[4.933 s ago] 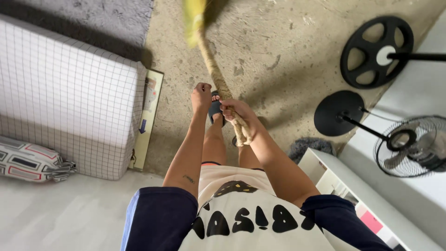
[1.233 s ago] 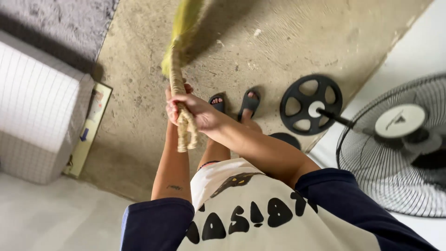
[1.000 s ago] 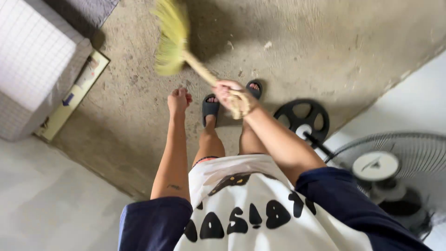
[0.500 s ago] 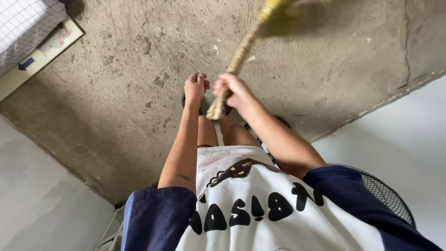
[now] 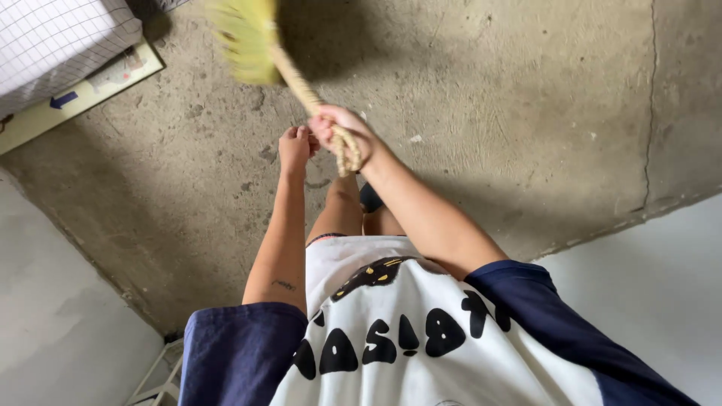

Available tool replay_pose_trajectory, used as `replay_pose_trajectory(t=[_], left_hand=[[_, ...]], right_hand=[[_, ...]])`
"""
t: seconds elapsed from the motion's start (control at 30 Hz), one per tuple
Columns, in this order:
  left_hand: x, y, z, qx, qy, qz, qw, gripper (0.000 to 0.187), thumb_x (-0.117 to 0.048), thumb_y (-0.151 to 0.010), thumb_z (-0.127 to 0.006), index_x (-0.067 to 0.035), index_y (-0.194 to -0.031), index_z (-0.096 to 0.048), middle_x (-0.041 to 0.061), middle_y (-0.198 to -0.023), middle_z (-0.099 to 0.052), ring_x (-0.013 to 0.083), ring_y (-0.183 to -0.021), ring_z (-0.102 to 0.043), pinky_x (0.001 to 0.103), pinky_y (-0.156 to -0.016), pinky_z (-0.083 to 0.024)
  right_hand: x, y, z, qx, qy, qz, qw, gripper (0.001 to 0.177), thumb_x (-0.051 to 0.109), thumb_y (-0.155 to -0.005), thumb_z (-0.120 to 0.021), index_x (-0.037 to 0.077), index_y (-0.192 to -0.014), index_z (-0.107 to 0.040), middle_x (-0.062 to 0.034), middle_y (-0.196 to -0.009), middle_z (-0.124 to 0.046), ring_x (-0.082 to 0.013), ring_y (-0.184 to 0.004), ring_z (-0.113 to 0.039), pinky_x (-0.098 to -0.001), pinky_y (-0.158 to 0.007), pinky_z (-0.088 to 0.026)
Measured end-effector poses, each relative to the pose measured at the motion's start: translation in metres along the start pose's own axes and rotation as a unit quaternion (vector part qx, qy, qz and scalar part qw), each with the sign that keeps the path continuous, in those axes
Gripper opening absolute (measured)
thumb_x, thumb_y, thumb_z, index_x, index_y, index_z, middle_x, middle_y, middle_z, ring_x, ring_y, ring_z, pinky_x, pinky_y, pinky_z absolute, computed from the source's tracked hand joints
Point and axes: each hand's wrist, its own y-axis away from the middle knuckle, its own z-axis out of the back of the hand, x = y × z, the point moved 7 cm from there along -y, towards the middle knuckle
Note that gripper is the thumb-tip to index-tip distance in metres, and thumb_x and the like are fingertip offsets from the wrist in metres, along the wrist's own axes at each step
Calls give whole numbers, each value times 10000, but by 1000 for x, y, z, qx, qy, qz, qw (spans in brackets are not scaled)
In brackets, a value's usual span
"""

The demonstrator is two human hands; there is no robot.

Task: The recorder uses a broom and dustpan to sweep debris from the floor in a room with cats.

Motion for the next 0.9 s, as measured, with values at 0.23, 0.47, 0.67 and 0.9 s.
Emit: replay_pose_trajectory(t=[0.23,0.47,0.67,0.9], left_hand=[[-59,-49,-2,-5,-43,-16,999,258,-228,-1040,-552,-18,-1006,-698,51,-729,-721,114,-563,-649,257,-497,-484],[-88,-70,-33,-1,-61,-14,998,236,-214,-1015,-565,-25,-1009,-706,56,-736,-727,113,-583,-657,267,-512,-501],[-93,-99,-78,14,-166,-83,983,249,-245,-990,-630,-22,-1001,-739,68,-779,-746,151,-691,-687,279,-630,-537],[-113,-113,-116,24,-279,-75,957,242,-234,-986,-637,-20,-1054,-727,93,-872,-752,176,-785,-719,322,-673,-569]], right_hand=[[182,12,240,-76,13,33,996,354,206,-1055,-413,113,-714,-402,-13,-575,-438,-140,-440,-451,-270,-373,-424],[188,14,135,-378,-19,193,905,156,73,-976,-544,58,-922,-398,-41,-694,-482,-153,-519,-481,-288,-462,-479],[118,-12,-124,-204,-215,73,952,188,20,-978,-553,12,-1041,-376,-118,-860,-500,-186,-634,-533,-303,-588,-555],[139,-26,-146,-2,-218,-24,976,185,31,-1020,-524,-82,-1115,-412,-162,-899,-562,-199,-678,-622,-318,-632,-641]])
